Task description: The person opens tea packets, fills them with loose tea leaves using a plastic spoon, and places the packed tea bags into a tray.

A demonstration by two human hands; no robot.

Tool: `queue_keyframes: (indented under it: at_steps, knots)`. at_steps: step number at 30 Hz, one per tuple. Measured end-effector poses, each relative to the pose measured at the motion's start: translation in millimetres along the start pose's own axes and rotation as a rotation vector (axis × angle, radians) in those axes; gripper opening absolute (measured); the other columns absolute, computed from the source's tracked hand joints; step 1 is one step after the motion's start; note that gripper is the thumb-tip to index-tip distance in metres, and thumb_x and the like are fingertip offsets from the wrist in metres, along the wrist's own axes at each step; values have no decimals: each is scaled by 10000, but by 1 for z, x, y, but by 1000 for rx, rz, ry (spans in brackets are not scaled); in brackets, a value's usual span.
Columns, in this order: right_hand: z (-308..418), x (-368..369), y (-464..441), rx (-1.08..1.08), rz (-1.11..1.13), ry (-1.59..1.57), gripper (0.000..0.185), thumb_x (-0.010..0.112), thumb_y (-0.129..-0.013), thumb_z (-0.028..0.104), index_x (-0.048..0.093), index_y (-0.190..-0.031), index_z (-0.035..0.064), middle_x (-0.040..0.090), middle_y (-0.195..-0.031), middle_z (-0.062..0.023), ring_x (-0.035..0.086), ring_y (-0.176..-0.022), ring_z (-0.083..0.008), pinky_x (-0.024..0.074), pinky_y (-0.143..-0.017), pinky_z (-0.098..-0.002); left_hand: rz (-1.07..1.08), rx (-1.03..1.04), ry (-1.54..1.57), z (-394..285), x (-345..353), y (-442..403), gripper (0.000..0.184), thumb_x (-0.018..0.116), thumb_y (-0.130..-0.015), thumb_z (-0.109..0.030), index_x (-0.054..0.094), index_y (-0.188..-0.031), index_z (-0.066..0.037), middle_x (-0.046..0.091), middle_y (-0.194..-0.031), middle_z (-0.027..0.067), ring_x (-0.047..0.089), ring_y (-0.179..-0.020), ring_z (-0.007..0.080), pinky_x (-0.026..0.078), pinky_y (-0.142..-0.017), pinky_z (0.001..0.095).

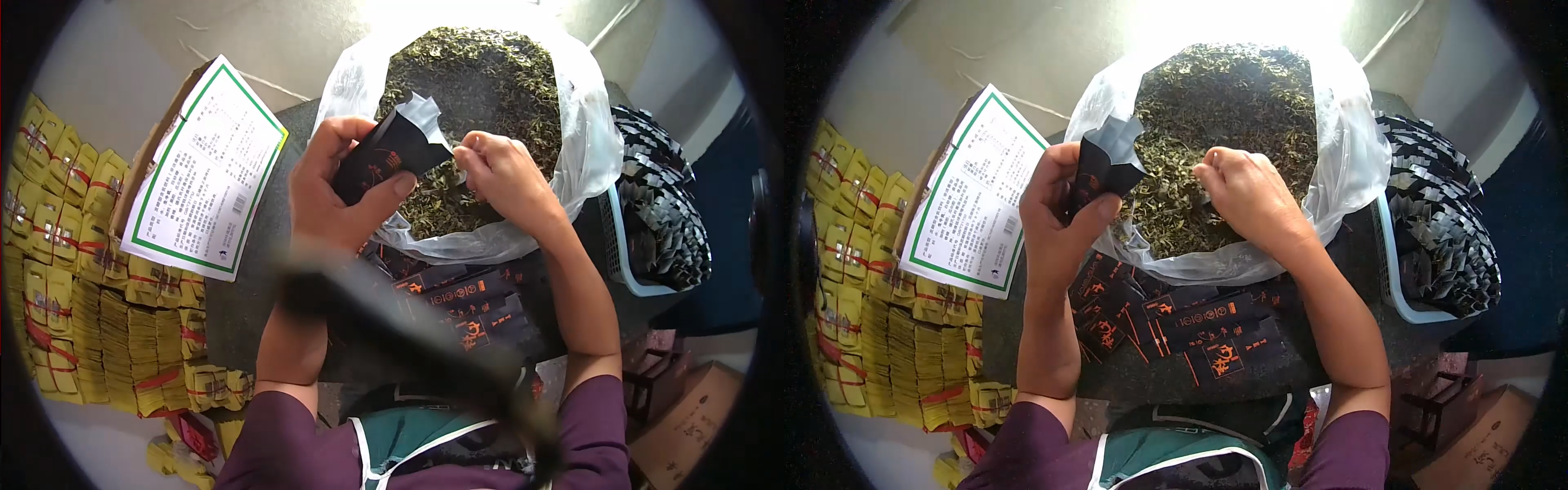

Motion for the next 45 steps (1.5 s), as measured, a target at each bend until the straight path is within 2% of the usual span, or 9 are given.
queue_keyframes:
  at_steps: [7, 12, 15, 23, 24, 26, 36, 41, 45]
  knots:
    - [-10, -1, -10, 11, -97, -270, 266, 539, -1008, 203, 656, -949, -29, 648, -673, -94, 646, -613, -147, 523, -629, -325, 41, -74, -83, 10, 3, -1, 414, 824, -779, -90, 604, -1125, -26, 663, -940, 31, 603, -866, 81, 492, -775, 240]
    - [-7, -21, -11, 26, -140, -360, 256, 541, -1012, 198, 679, -961, -12, 668, -716, -64, 649, -636, -122, 527, -632, -290, 66, -69, -161, 23, 3, -5, 400, 809, -793, -100, 611, -1131, -18, 664, -949, 27, 604, -894, 90, 481, -814, 250]
    - [0, -38, -7, 14, -200, -383, 254, 572, -1008, 224, 692, -960, 5, 662, -742, -48, 641, -650, -113, 528, -634, -261, 61, -82, -174, 29, 5, -6, 432, 859, -769, -148, 609, -1087, 2, 670, -882, 54, 611, -793, 88, 516, -718, 253]
    - [16, -72, 10, -55, -173, -456, 264, 603, -1004, 279, 693, -928, 43, 647, -739, -10, 607, -646, -72, 494, -613, -215, 88, -9, -381, 35, 5, -6, 475, 865, -749, -231, 613, -1078, 2, 697, -900, 121, 687, -790, 192, 546, -724, 328]
    - [17, -73, 11, -53, -170, -458, 264, 603, -1004, 279, 693, -928, 43, 647, -739, -10, 607, -646, -72, 494, -613, -215, 87, -12, -383, 35, 5, -6, 475, 865, -749, -231, 613, -1078, 2, 697, -900, 121, 687, -790, 192, 546, -724, 328]
    - [19, -75, 14, -53, -161, -486, 274, 589, -1017, 285, 688, -923, 48, 638, -727, -2, 605, -648, -69, 487, -607, -214, 107, 27, -421, 35, 6, -6, 396, 831, -799, -156, 614, -1093, -4, 655, -866, 28, 593, -797, 73, 483, -720, 235]
    - [38, -40, 21, -119, -17, -343, 183, 586, -991, 182, 649, -981, 10, 578, -696, -35, 550, -635, -72, 449, -580, -280, 173, 45, -371, 37, 22, 1, 422, 837, -782, -120, 602, -1112, -3, 664, -887, 46, 614, -810, 87, 505, -741, 247]
    - [59, -44, 29, -356, -130, -50, 128, 636, -966, 123, 610, -995, 1, 622, -777, -153, 620, -672, -323, 490, -641, -383, 161, -15, -269, 33, 24, 4, 431, 829, -794, -114, 593, -1136, 0, 666, -926, 40, 619, -849, 77, 511, -761, 244]
    - [63, -51, 34, -480, -199, -18, 96, 649, -948, 87, 617, -993, 8, 629, -823, -146, 639, -709, -320, 494, -646, -384, 134, -54, -126, 31, 26, 5, 435, 823, -811, -120, 585, -1152, 6, 664, -950, 35, 614, -873, 75, 504, -779, 234]
Point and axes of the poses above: each hand's wrist, its own y-axis away from the middle knuckle, its own x-axis out of the palm, z = x × y, the point moved 3 cm from there along -y, towards the middle knuckle
